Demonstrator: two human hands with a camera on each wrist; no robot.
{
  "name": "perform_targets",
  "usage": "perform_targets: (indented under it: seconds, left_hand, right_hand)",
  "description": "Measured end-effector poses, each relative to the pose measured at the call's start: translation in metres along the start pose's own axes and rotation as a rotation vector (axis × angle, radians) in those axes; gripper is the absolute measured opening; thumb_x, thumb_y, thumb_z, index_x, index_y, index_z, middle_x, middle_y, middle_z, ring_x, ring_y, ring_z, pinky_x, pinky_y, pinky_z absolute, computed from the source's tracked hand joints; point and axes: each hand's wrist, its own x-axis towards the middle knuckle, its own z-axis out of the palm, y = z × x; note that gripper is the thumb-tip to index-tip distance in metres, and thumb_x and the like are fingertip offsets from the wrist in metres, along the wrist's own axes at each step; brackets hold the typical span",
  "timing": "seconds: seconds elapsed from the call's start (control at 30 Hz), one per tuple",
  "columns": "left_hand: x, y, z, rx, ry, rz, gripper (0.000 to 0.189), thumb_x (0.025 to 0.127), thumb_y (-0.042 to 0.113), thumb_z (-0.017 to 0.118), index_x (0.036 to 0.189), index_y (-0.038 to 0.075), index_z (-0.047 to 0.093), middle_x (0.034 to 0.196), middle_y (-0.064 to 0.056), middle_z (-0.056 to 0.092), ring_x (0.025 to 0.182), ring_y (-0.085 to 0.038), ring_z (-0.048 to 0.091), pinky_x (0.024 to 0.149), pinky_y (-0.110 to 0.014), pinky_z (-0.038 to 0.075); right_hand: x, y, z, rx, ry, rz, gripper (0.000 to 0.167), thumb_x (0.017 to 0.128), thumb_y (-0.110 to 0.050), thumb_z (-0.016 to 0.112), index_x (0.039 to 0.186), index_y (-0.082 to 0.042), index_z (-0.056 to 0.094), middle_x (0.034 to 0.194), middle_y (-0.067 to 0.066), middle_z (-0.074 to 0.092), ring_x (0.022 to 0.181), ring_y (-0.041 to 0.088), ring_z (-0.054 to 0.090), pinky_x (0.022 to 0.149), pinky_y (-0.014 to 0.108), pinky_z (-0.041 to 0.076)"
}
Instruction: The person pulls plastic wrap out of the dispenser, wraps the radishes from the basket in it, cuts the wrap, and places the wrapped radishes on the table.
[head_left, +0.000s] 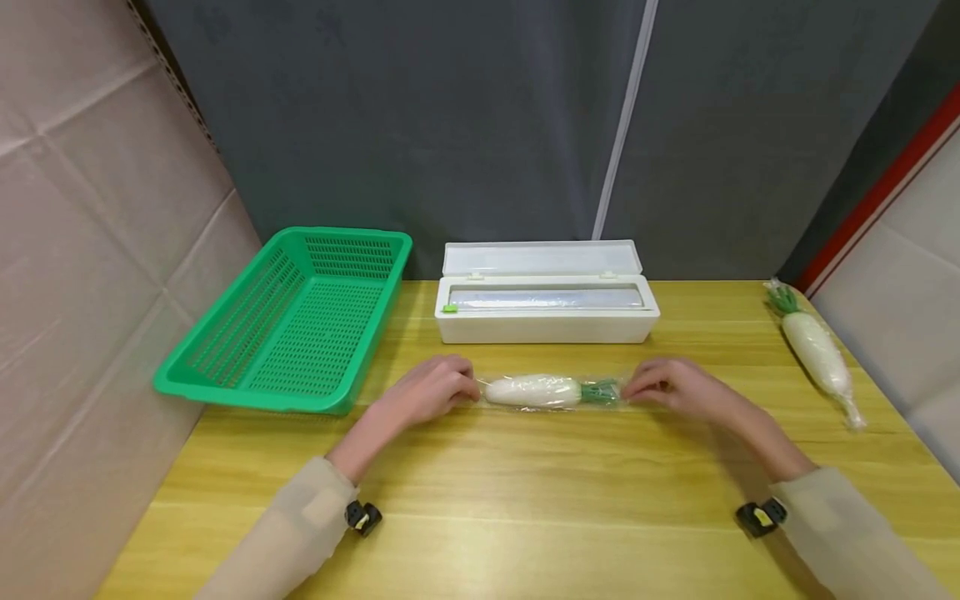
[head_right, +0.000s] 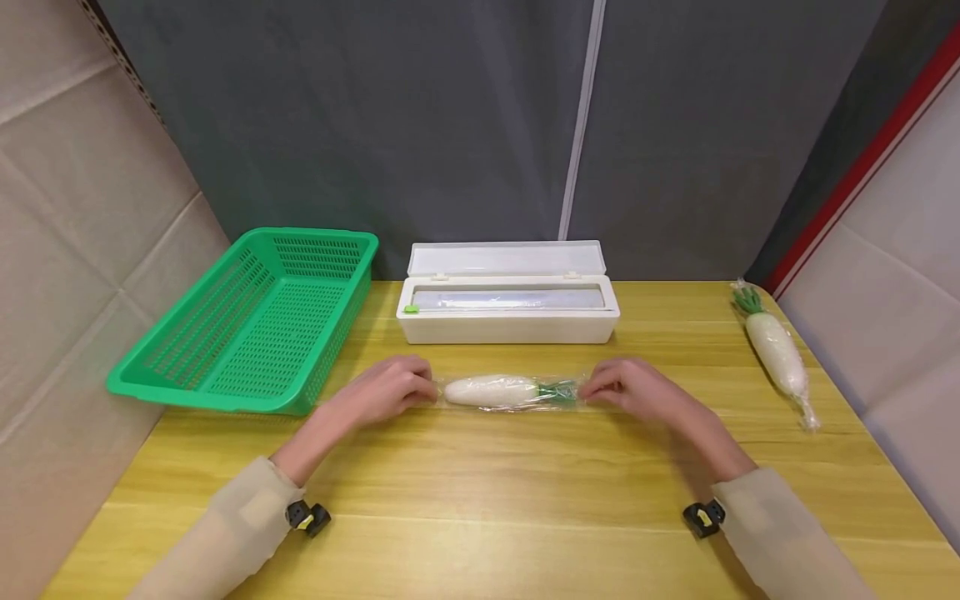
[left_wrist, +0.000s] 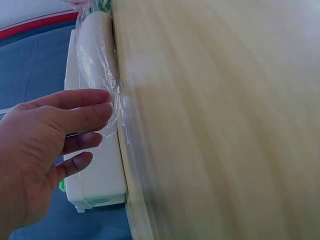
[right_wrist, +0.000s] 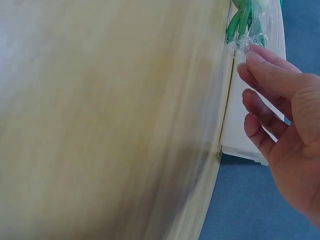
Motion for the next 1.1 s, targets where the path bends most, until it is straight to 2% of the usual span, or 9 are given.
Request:
perform_targets:
  seconds: [0.13, 0.3, 0.53, 0.63, 0.73, 0.87, 0.97, 1.1]
  left_hand:
    - [0.005, -0.004, -0.001, 0.001, -0.019, -0.013, 0.010, 0.089, 0.008, 0.077, 0.094, 0.016, 0.081, 0.085, 0.001, 0.064, 0.078, -0.013, 0.058, 0.072, -0.027, 0.052]
    - [0.007, -0.008, 0.000, 0.026, -0.014, -0.027, 0.010, 0.089, 0.007, 0.077, 0.091, 0.016, 0.081, 0.083, 0.001, 0.064, 0.077, -0.014, 0.058, 0.072, -0.028, 0.052]
    - [0.006, -0.008, 0.001, 0.028, -0.032, -0.056, 0.009, 0.089, 0.010, 0.077, 0.097, 0.014, 0.081, 0.086, 0.000, 0.065, 0.076, -0.014, 0.057, 0.070, -0.028, 0.051]
    - [0.004, -0.006, 0.000, 0.010, -0.063, -0.092, 0.010, 0.091, 0.015, 0.076, 0.100, 0.013, 0.080, 0.089, 0.000, 0.065, 0.077, -0.012, 0.057, 0.070, -0.026, 0.051]
    - [0.002, -0.004, -0.003, 0.000, -0.071, -0.127, 0.010, 0.094, 0.019, 0.074, 0.100, 0.013, 0.080, 0.091, 0.000, 0.066, 0.079, -0.012, 0.059, 0.072, -0.028, 0.052]
    - [0.002, -0.001, -0.005, 0.008, -0.011, -0.169, 0.009, 0.096, 0.018, 0.071, 0.098, 0.012, 0.078, 0.094, 0.000, 0.067, 0.081, -0.014, 0.061, 0.075, -0.031, 0.053]
    - [0.003, 0.001, -0.005, 0.013, 0.054, -0.194, 0.009, 0.097, 0.020, 0.071, 0.099, 0.012, 0.075, 0.097, 0.000, 0.065, 0.081, -0.015, 0.061, 0.072, -0.030, 0.053]
    - [0.008, 0.002, -0.004, 0.003, 0.114, -0.196, 0.019, 0.096, 0.023, 0.072, 0.110, 0.010, 0.071, 0.104, -0.004, 0.064, 0.086, -0.017, 0.062, 0.073, -0.031, 0.054]
  right_hand:
    - [0.003, -0.001, 0.000, -0.044, 0.011, -0.005, 0.020, 0.086, 0.004, 0.075, 0.098, -0.012, 0.081, 0.097, -0.004, 0.073, 0.089, 0.014, 0.068, 0.077, 0.033, 0.058]
    - [0.006, 0.000, 0.004, -0.132, 0.082, -0.013, 0.021, 0.083, 0.006, 0.078, 0.095, -0.011, 0.081, 0.094, -0.002, 0.074, 0.087, 0.018, 0.069, 0.074, 0.036, 0.059]
    - [0.003, 0.002, 0.008, -0.141, 0.120, 0.065, 0.022, 0.085, 0.004, 0.077, 0.099, -0.012, 0.082, 0.096, -0.002, 0.075, 0.089, 0.019, 0.070, 0.074, 0.036, 0.058]
    - [0.000, 0.002, 0.008, -0.115, 0.123, 0.108, 0.017, 0.088, -0.001, 0.076, 0.100, -0.012, 0.081, 0.096, -0.003, 0.075, 0.087, 0.015, 0.069, 0.072, 0.032, 0.057]
    - [-0.004, 0.001, 0.006, -0.097, 0.139, 0.160, 0.011, 0.092, -0.008, 0.074, 0.099, -0.012, 0.081, 0.094, -0.005, 0.075, 0.078, 0.007, 0.064, 0.067, 0.028, 0.054]
    - [-0.005, -0.002, 0.004, -0.098, 0.197, 0.215, 0.009, 0.096, -0.013, 0.070, 0.098, -0.010, 0.079, 0.084, -0.006, 0.070, 0.068, 0.006, 0.053, 0.061, 0.025, 0.047]
    - [-0.002, -0.006, 0.004, -0.109, 0.255, 0.232, 0.009, 0.097, -0.016, 0.070, 0.099, -0.009, 0.076, 0.082, -0.005, 0.065, 0.070, 0.009, 0.052, 0.061, 0.026, 0.046]
    - [0.006, -0.010, 0.005, -0.132, 0.313, 0.193, 0.021, 0.092, -0.019, 0.076, 0.109, -0.007, 0.072, 0.095, 0.001, 0.067, 0.080, 0.016, 0.056, 0.067, 0.031, 0.050]
